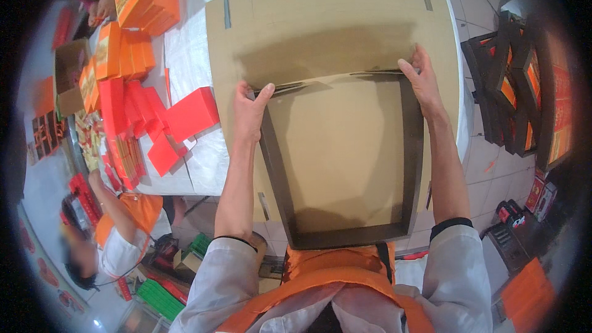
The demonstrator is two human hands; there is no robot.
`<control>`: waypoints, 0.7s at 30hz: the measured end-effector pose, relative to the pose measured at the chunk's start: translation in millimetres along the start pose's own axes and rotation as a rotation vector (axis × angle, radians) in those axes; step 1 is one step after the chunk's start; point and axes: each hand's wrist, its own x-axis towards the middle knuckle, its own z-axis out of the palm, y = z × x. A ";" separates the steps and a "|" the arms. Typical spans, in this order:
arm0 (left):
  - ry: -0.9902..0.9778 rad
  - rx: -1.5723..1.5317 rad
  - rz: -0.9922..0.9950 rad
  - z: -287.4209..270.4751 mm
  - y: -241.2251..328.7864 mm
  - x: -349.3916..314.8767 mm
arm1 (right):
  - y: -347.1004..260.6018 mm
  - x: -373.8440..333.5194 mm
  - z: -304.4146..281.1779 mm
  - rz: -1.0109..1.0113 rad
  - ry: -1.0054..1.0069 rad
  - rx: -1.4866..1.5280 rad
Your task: The person assembles a cardboard box frame and places red and orange boxes inside it. They repeat this process multiple times, arranging the boxes neatly within the frame and then moving the completed assembly aside.
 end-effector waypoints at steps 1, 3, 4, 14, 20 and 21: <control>0.005 0.020 0.039 -1.3 -2.7 0.3 | -0.3 -0.6 -1.3 0.016 -0.034 0.048; 0.019 0.012 0.134 -2.8 -10.2 -2.6 | 0.5 -6.4 -5.8 0.040 -0.111 0.167; 0.028 -0.016 0.188 -3.2 -14.7 -4.5 | 2.0 -10.4 -8.8 -0.008 -0.090 0.110; -0.062 0.028 0.649 -14.2 -45.8 -0.8 | -9.8 -17.0 -32.5 -0.077 -0.385 0.147; -0.410 0.708 0.856 -45.1 -0.1 -20.1 | -70.2 14.3 -40.3 -0.366 -0.804 -0.774; -0.447 0.802 0.871 -49.0 11.7 -19.9 | -74.5 17.2 -34.2 -0.400 -0.850 -0.856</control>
